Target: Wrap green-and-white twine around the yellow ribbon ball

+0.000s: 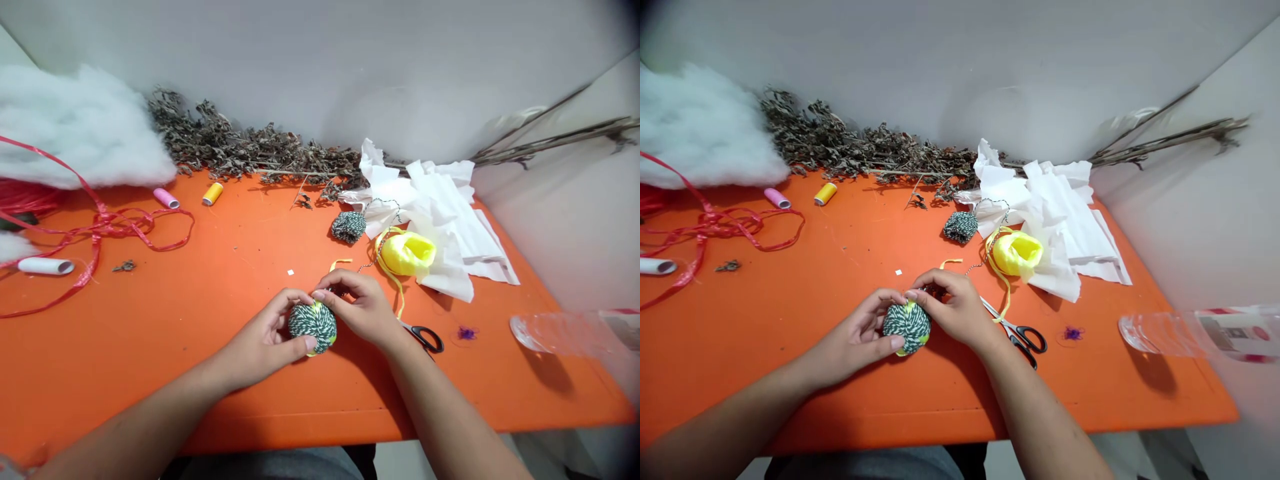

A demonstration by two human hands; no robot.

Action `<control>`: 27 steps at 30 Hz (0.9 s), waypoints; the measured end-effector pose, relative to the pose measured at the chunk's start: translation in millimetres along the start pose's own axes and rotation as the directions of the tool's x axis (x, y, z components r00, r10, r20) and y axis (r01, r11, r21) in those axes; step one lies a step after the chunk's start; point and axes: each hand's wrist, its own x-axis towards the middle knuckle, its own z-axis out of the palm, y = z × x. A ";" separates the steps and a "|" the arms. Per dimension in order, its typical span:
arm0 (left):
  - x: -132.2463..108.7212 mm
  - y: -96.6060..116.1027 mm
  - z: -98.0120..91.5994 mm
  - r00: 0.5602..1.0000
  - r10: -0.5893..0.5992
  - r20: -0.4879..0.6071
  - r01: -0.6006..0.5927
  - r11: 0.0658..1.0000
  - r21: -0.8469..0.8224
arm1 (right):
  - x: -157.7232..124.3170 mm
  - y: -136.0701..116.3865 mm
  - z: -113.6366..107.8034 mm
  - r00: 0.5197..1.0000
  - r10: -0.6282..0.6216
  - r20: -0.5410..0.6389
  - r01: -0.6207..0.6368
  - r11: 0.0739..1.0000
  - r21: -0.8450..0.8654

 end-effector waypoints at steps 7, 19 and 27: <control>-1.9 -0.7 2.3 1.000 0.004 0.025 -0.005 1.000 0.005 | -0.2 -0.3 1.0 1.000 0.013 0.015 -0.014 0.999 0.032; -6.7 4.9 4.3 0.998 -0.061 0.028 0.059 0.994 0.090 | 6.2 -8.6 -9.7 0.983 0.040 0.177 -0.036 0.999 -0.026; -8.2 4.9 3.2 0.998 -0.036 0.052 0.028 0.990 0.137 | 15.5 -21.8 -19.4 0.947 0.035 0.318 -0.010 0.997 -0.081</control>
